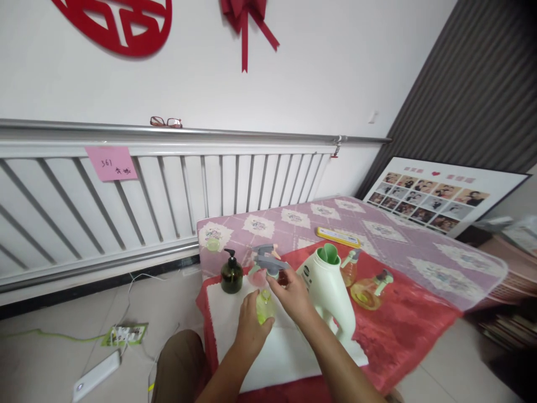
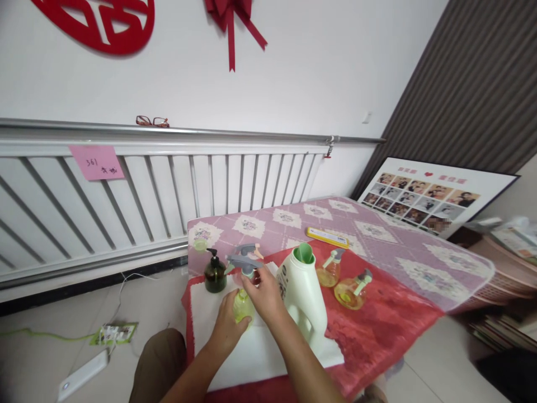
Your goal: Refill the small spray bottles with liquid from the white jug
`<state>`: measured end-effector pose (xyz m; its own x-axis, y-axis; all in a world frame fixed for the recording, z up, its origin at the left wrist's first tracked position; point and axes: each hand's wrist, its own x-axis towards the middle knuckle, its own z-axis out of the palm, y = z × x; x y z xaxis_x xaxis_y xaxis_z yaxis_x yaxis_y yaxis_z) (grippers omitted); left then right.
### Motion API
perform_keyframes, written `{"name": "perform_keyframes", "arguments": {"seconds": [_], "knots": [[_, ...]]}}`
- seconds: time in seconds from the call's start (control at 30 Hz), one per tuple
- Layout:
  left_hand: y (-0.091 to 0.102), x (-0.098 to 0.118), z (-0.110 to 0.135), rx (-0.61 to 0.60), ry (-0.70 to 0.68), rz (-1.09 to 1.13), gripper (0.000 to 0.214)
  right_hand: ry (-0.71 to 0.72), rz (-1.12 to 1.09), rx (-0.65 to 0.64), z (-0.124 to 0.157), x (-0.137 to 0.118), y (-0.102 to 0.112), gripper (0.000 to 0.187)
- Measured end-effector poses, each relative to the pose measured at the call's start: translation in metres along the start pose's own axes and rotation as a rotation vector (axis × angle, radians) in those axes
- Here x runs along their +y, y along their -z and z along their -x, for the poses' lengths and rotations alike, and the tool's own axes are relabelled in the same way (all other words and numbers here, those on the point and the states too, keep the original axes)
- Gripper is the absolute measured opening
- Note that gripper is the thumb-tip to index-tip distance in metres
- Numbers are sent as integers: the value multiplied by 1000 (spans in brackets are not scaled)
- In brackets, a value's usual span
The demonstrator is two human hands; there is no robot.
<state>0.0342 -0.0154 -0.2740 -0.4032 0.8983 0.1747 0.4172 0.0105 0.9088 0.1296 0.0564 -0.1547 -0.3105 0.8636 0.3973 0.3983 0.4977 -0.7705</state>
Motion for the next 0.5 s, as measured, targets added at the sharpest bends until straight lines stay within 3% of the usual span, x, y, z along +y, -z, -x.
{"name": "perform_keyframes", "arguments": {"seconds": [0.5], "knots": [[-4,-3,4,-36,-17,-44,65,-105,-53,-130,39,51,-28,18]]}}
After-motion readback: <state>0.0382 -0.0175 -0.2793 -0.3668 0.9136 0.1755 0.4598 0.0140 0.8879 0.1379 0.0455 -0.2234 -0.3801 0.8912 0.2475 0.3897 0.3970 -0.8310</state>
